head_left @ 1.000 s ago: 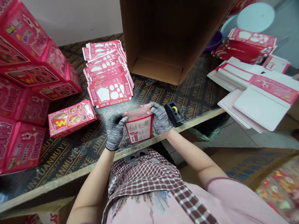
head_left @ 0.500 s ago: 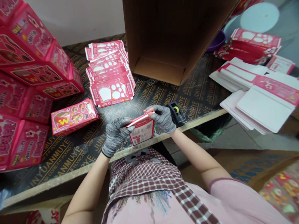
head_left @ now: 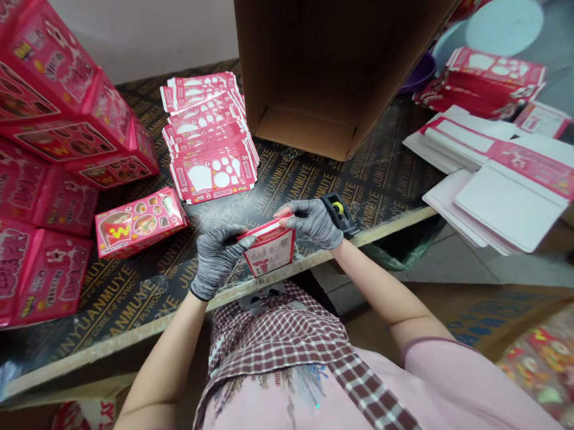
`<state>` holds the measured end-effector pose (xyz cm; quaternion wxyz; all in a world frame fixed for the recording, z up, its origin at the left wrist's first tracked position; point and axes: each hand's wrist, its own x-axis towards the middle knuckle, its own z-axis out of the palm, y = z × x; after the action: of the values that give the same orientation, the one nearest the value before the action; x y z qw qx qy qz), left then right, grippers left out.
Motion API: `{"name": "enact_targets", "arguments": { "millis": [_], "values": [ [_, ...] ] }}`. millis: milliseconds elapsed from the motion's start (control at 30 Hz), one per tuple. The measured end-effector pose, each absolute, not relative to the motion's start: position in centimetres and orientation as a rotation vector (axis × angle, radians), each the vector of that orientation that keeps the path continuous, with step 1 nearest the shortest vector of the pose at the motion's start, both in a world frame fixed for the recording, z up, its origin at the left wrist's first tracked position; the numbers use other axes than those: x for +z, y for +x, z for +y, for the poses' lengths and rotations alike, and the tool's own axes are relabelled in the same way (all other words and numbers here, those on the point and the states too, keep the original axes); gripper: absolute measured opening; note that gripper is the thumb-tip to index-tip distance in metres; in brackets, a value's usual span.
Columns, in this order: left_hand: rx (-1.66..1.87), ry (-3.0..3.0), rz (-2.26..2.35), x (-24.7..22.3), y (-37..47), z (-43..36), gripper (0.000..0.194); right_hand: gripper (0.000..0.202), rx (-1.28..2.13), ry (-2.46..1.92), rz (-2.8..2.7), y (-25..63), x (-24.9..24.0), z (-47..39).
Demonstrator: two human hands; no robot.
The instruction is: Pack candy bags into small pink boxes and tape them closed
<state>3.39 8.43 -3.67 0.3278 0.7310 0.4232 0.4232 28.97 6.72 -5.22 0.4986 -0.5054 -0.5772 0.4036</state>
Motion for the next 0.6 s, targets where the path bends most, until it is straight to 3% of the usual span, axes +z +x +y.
{"name": "enact_targets", "arguments": {
  "millis": [400,533,600],
  "values": [
    [1.096,2.569,0.853,-4.8,3.7,8.2,0.015,0.043,0.811,-1.015,-1.604,29.5,-7.3,4.4],
    [0.998,2.707,0.765,-4.3,6.2,8.8,0.033,0.05,0.529,-1.247,-1.495,32.9,-7.9,2.4],
    [0.981,2.718,0.8,-4.3,6.9,9.2,0.041,0.044,0.308,-1.455,-1.289,36.3,-8.8,1.5]
  ]
}}
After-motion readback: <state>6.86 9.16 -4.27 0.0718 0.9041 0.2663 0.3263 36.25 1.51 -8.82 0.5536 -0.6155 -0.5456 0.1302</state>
